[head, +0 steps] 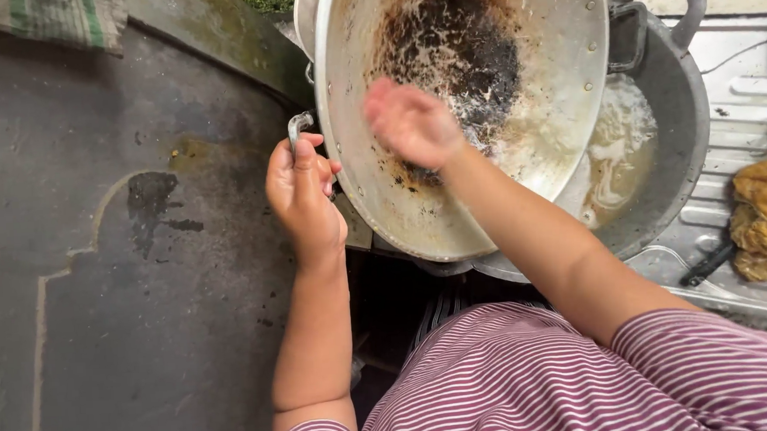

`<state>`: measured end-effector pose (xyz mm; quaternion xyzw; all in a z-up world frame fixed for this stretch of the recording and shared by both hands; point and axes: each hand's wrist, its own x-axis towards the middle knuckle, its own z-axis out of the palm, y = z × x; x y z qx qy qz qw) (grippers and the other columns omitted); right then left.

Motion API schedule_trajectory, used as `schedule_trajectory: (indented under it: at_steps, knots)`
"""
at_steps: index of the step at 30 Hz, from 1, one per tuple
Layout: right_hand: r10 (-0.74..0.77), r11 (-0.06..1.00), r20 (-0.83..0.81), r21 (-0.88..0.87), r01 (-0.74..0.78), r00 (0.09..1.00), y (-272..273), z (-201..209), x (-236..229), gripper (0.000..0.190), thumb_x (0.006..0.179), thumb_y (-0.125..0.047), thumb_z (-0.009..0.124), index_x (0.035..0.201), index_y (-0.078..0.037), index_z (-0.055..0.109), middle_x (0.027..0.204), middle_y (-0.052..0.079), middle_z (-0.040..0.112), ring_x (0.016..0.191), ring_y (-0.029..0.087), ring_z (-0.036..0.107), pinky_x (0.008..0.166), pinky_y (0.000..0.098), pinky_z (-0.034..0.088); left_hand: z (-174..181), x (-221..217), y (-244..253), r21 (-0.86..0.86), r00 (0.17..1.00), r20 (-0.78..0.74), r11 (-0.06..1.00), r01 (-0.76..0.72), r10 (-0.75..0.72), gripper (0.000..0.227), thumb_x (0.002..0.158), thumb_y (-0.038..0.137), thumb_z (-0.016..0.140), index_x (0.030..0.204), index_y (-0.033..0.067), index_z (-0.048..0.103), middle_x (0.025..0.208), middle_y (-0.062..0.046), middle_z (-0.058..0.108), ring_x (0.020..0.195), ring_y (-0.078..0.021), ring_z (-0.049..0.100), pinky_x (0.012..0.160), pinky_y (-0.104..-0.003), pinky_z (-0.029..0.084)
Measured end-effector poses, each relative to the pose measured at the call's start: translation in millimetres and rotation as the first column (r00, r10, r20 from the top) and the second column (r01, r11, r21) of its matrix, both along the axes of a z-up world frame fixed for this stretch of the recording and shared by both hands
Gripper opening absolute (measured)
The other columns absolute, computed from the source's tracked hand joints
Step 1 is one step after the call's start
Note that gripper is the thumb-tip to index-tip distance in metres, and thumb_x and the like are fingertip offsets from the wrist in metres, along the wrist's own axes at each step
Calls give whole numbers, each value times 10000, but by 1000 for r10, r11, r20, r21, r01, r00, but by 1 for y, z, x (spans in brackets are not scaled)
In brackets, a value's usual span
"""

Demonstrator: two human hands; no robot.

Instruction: Scrubbing and rinsing a large wok and a pot in an outdoor sink area.

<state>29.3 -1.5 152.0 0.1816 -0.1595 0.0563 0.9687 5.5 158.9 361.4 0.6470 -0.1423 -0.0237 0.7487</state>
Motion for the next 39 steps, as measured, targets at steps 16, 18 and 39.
schedule_trajectory:
  at_steps: [16, 18, 39]
  knots:
    - [-200, -534, -827, -358, -766, 526, -236, -22, -179, 445, 928, -203, 728, 1220, 127, 669, 1134, 420, 705, 928, 499, 737, 826, 580, 608, 6, 6, 8, -32, 999, -37, 999, 25, -27, 273, 1064, 229, 573, 1043, -35, 640, 544, 14, 360, 474, -51, 394, 713, -259, 606]
    - [-414, -905, -462, 300, -302, 784, -281, -17, -182, 523, 1032, -403, 435, 1203, -70, 800, 1258, 176, 764, 1122, 367, 732, 905, 469, 588, 16, 1, 5, 27, 997, -69, 1000, -15, 17, 361, 993, 400, 620, 983, 40, 639, 570, 37, 374, 539, -72, 362, 659, -269, 500]
    - [-44, 994, 154, -96, 59, 987, 8, 107, -10, 530, 1192, -342, 263, 1403, 42, 562, 1321, 231, 679, 1214, 313, 678, 1063, 357, 602, 20, -25, 3, 73, 998, -19, 996, -51, 53, 315, 1021, 351, 588, 978, 40, 623, 566, 45, 354, 539, -63, 350, 674, -283, 504]
